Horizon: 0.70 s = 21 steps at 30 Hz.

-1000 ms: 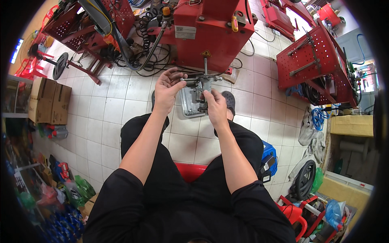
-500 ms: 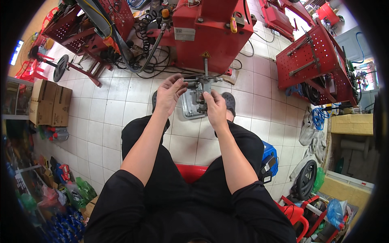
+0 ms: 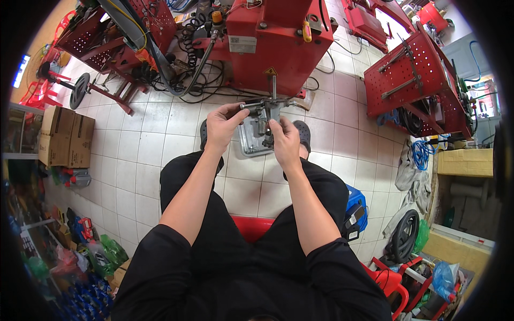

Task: The person sits on a red stool in a workshop and assembles a mechanical component, likely a brake caliper, using their hands. They insert a small metal pin into the assembly and then place a larger metal part into a rectangular tray on the floor.

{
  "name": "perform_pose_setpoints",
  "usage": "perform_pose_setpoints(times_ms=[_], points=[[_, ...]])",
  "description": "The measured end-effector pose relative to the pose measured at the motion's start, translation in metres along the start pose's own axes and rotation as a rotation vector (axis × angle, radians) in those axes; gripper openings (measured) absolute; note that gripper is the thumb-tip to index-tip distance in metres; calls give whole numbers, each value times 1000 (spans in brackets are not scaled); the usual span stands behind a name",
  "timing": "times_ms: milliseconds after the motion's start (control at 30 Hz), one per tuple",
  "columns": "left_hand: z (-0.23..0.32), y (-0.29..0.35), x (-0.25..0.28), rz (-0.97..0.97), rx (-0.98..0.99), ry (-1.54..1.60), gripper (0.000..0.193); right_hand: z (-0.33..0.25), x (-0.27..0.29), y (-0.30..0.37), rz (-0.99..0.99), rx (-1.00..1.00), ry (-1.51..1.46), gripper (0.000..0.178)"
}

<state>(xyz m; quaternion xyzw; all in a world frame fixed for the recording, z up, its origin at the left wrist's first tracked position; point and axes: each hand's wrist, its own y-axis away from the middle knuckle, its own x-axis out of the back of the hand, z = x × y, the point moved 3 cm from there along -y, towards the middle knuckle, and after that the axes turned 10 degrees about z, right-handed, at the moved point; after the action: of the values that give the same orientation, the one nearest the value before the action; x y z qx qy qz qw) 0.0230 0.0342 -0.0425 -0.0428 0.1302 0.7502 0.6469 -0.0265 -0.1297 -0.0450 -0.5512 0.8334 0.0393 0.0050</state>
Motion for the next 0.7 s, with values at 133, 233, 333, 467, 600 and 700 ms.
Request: perform_pose_setpoints(times_ms=[133, 233, 333, 467, 600, 700], points=[[0, 1, 0, -3, 7, 48, 21, 1, 0, 0, 4, -3, 20, 29], [1, 0, 2, 51, 34, 29, 23, -2, 0, 3, -31, -69, 55, 22], [2, -1, 2, 47, -10, 18, 24, 2, 0, 1, 2, 30, 52, 30], [-2, -4, 5, 31, -13, 47, 25, 4, 0, 0, -4, 19, 25, 31], [-2, -4, 6, 20, -23, 48, 23, 2, 0, 1, 12, 26, 58, 32], [0, -4, 4, -24, -36, 85, 22, 3, 1, 0, 15, 21, 62, 34]])
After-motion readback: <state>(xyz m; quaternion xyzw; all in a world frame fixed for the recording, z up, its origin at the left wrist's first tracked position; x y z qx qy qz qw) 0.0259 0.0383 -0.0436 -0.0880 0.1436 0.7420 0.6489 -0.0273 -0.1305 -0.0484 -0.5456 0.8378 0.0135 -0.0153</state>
